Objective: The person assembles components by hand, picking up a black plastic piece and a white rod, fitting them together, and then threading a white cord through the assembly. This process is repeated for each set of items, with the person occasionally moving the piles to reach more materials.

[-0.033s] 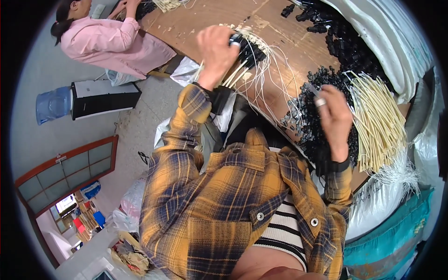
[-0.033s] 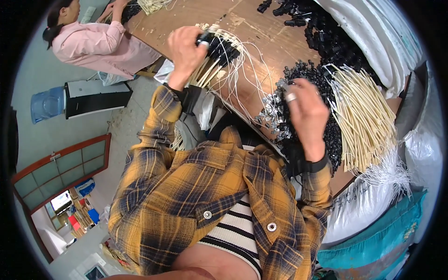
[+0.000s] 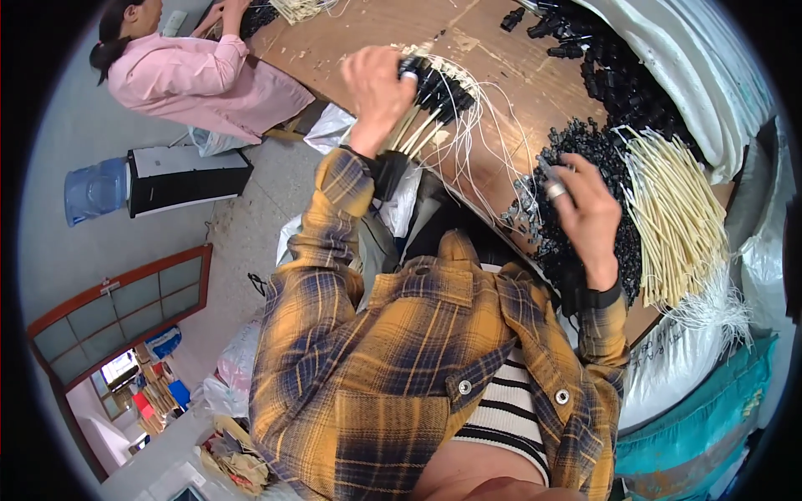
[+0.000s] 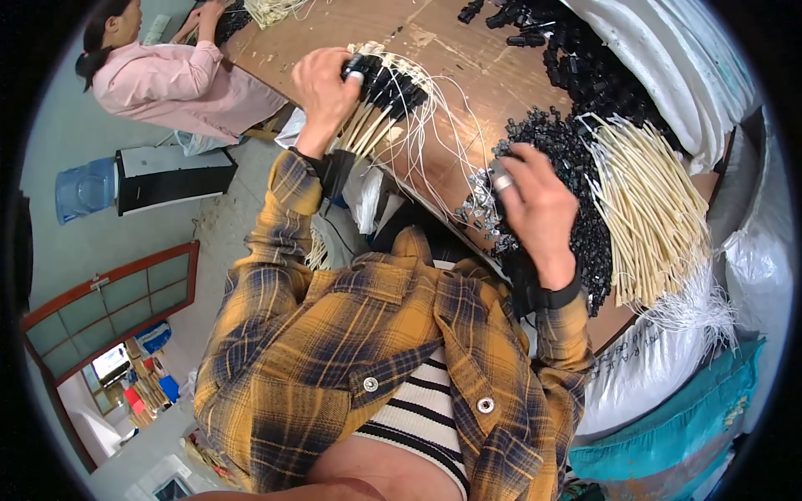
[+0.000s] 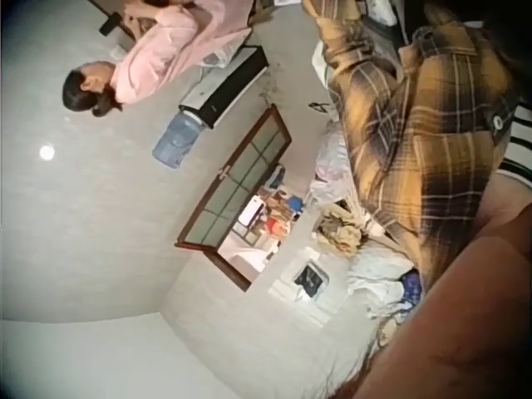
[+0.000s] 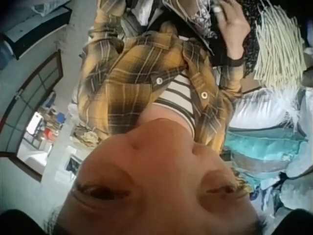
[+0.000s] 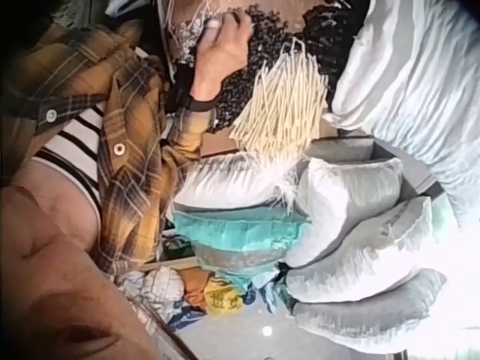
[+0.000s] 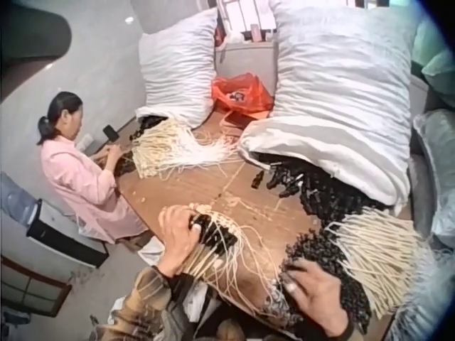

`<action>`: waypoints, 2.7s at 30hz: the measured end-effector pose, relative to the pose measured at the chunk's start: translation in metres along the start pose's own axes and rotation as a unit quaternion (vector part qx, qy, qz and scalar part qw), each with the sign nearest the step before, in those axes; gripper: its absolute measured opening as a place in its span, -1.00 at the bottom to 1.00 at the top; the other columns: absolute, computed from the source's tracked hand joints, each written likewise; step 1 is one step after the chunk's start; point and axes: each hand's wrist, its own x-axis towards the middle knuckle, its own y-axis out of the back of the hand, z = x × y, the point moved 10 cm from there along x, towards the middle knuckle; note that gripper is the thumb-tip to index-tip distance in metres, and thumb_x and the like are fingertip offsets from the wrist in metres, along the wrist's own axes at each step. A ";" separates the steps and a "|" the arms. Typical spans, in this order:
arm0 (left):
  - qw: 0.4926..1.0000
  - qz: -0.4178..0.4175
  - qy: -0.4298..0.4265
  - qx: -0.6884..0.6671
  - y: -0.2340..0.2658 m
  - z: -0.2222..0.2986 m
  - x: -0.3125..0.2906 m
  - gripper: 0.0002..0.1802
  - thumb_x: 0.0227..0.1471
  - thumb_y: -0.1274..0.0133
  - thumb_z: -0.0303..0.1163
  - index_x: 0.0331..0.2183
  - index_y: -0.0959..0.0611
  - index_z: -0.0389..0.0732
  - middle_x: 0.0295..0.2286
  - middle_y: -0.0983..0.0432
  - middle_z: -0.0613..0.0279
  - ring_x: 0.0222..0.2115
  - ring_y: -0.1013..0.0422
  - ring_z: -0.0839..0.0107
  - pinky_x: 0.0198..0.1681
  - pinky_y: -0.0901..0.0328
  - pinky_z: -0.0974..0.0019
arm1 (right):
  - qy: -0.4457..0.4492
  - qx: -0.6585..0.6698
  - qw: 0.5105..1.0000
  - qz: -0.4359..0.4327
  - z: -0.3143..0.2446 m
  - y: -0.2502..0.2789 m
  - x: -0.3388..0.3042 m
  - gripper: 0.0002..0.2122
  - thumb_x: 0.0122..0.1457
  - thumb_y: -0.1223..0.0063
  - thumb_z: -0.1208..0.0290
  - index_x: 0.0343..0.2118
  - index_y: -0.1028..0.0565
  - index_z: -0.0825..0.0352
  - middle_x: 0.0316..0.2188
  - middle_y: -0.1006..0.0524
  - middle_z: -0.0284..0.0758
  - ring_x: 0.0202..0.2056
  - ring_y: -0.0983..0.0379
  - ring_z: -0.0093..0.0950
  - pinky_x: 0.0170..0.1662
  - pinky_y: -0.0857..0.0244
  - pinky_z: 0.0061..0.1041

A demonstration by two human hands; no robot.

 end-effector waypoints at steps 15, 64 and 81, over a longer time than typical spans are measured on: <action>0.986 -0.137 0.034 -0.084 -0.208 0.124 0.124 -0.42 -0.13 -0.12 -0.15 0.04 -0.50 0.26 0.23 0.04 -0.05 0.22 0.16 -0.19 0.14 0.20 -0.43 | -0.177 -0.146 0.962 0.148 0.115 0.115 -0.085 -0.81 0.06 -0.16 0.52 -0.23 -0.55 0.36 -0.43 -0.56 -0.25 -0.50 -0.46 -0.50 -0.39 -0.33 -0.56; 0.852 -0.143 -0.284 -0.415 -0.072 0.235 -0.025 -0.77 -0.21 -0.01 -0.69 -0.46 -0.60 -0.13 -0.44 -0.52 0.34 -0.44 -0.43 0.26 -0.35 -0.29 0.27 | -0.188 -0.345 0.916 -0.075 0.085 0.066 -0.059 -0.70 -0.07 -0.10 0.47 -0.19 -0.49 0.15 -0.67 -0.48 -0.30 -0.65 -0.43 -0.31 -0.64 -0.20 -0.33; 0.874 -0.215 -0.313 -0.303 -0.060 0.255 -0.043 -0.52 -0.10 -0.17 -0.38 -0.08 -0.49 0.18 -0.56 -0.28 0.43 -0.61 -0.34 0.52 -0.65 -0.26 0.43 | -0.098 -0.320 0.938 0.090 0.059 0.070 -0.037 -0.47 -0.09 -0.23 0.48 0.04 -0.43 0.14 -0.33 -0.58 -0.31 -0.45 -0.50 -0.35 -0.34 -0.33 -0.35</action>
